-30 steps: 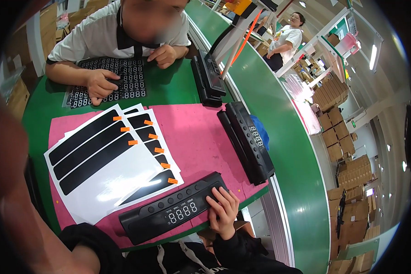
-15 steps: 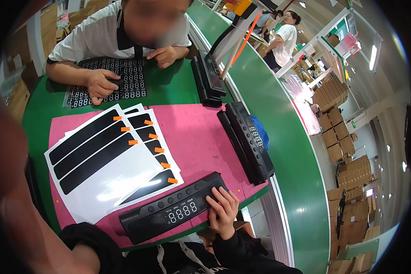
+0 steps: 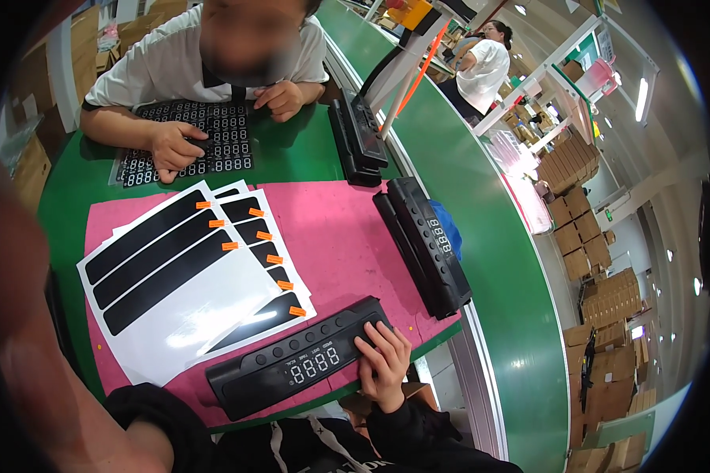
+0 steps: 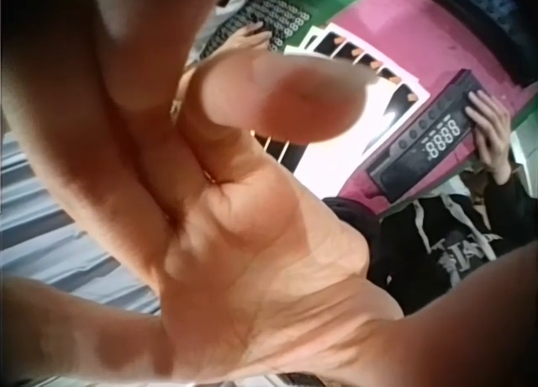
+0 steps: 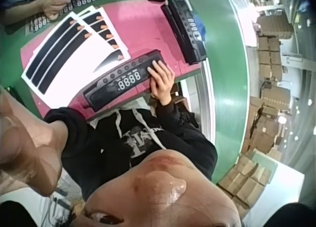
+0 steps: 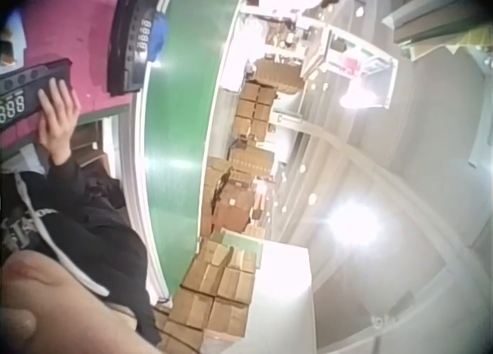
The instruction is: Assembling and inspecting digital display units on a factory production line.
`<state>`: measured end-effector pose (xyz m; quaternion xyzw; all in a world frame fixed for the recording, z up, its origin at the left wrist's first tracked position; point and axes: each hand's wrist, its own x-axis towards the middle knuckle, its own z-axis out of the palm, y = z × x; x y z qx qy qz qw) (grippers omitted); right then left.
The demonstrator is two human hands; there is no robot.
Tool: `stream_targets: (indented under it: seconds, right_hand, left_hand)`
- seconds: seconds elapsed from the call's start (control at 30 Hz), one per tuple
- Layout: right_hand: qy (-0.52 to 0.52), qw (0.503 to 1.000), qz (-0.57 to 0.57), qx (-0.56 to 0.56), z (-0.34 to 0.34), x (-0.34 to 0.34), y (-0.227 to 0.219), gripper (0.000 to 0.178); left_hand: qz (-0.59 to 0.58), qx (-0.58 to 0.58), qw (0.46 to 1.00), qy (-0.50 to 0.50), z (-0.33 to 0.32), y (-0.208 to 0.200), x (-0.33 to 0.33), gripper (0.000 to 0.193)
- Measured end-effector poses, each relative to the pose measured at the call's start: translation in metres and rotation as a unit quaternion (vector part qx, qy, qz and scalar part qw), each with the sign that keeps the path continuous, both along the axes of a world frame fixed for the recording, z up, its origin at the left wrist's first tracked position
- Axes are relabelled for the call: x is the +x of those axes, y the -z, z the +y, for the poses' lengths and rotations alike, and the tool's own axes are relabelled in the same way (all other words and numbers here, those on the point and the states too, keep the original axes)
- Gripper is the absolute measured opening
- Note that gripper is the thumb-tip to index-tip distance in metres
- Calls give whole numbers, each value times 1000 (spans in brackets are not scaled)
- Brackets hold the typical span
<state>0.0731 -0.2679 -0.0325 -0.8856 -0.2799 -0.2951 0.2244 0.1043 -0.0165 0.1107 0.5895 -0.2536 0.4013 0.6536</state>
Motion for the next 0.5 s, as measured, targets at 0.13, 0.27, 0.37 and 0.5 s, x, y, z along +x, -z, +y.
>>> stream_targets:
  seconds: [0.13, 0.27, 0.37, 0.5]
  right_hand:
    - [0, 1000, 3, -2, -1, 0, 0, 43]
    - [3, 1000, -1, -6, -3, -2, -1, 43]
    - [3, 1000, 3, -3, 0, -3, -2, 43]
    - [-6, 1000, 5, 10, 3, 1, -3, 43]
  left_hand:
    - [6, -15, 1000, 18, -8, 0, -1, 53]
    - [9, -29, 999, 39, -15, -2, -6, 52]
    - [18, -31, 998, 52, -19, -8, -14, 50]
    - [40, -22, 997, 60, -28, -19, -32, 49]
